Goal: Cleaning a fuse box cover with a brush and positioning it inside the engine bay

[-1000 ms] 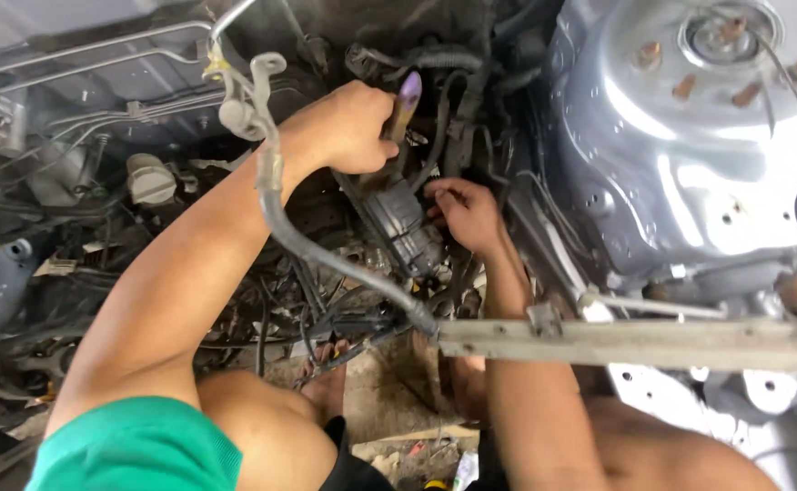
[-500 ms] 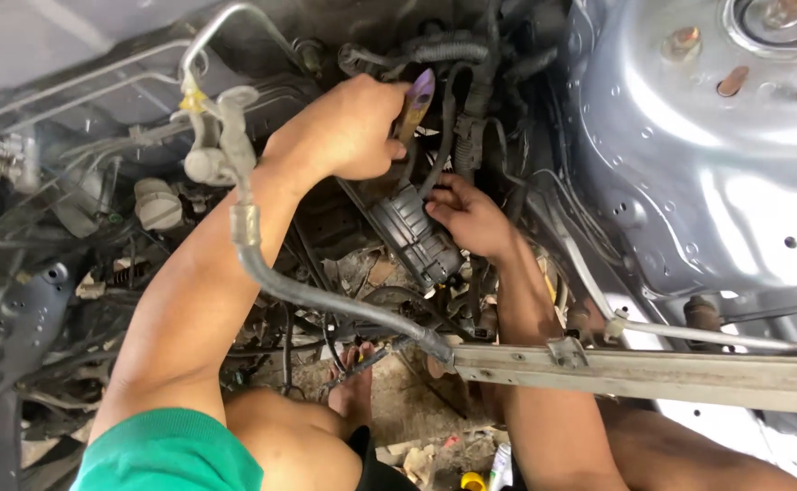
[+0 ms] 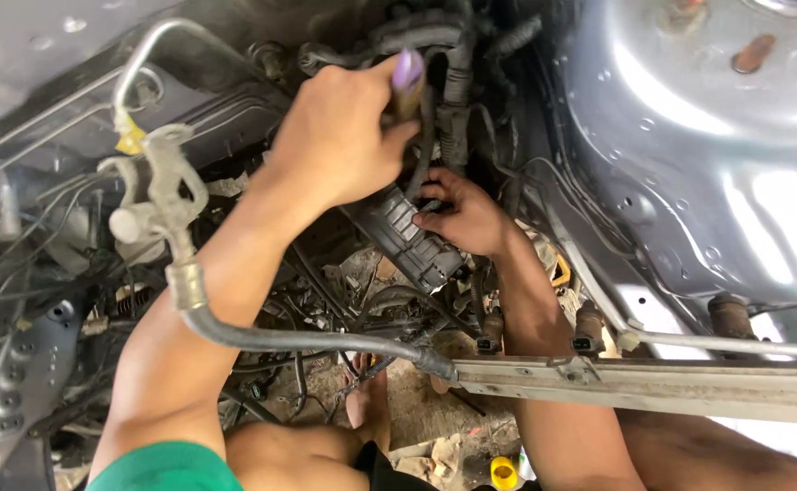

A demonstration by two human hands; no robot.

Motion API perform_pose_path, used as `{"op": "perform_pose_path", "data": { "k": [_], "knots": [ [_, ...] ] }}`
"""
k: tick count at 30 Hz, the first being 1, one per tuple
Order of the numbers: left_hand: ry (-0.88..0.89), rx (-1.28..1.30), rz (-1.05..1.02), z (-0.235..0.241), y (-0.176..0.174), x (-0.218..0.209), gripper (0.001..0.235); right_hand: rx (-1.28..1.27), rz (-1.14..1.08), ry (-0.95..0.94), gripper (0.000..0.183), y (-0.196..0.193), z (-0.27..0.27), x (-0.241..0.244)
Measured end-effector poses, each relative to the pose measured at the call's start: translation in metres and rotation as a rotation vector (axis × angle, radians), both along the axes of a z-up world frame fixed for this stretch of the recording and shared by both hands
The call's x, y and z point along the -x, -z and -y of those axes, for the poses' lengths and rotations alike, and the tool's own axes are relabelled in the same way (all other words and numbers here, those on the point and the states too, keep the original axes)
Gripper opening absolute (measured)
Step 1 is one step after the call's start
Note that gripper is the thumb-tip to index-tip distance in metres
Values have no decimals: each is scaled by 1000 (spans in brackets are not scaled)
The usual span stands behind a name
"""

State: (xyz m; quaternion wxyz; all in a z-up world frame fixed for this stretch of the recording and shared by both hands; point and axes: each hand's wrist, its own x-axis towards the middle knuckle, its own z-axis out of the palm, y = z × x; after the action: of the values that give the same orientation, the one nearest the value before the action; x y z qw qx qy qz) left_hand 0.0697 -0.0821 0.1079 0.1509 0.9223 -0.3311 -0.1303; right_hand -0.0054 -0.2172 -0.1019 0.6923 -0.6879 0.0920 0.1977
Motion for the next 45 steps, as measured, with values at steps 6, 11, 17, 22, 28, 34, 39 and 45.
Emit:
{"op": "perform_pose_path", "data": {
  "k": [6,11,17,22,28,34,39,45],
  "knots": [
    [-99,-392,-211,6,5,-2,24,23,25,-18,71,-4,0,0],
    [-89,105,-37,-1,36,2,14,-24,32,1,81,4,2,-3],
    [-86,-310,-97,-21,-15,6,17,44,-13,-29,86,22,5,-6],
    [-58,-164,-95,-35,-5,1,13,-68,133,61,87,49,5,-7],
    [98,485,451,-54,45,-15,12,-100,141,63,85,66,6,-12],
    [-80,25,-52,-61,23,14,7,-85,117,49,87,42,5,-8],
    [19,102,241,-75,52,18,11,-107,147,69,85,38,5,-5],
    [54,404,715,-93,87,33,13,-109,190,40,84,47,7,-8]
  ]
}}
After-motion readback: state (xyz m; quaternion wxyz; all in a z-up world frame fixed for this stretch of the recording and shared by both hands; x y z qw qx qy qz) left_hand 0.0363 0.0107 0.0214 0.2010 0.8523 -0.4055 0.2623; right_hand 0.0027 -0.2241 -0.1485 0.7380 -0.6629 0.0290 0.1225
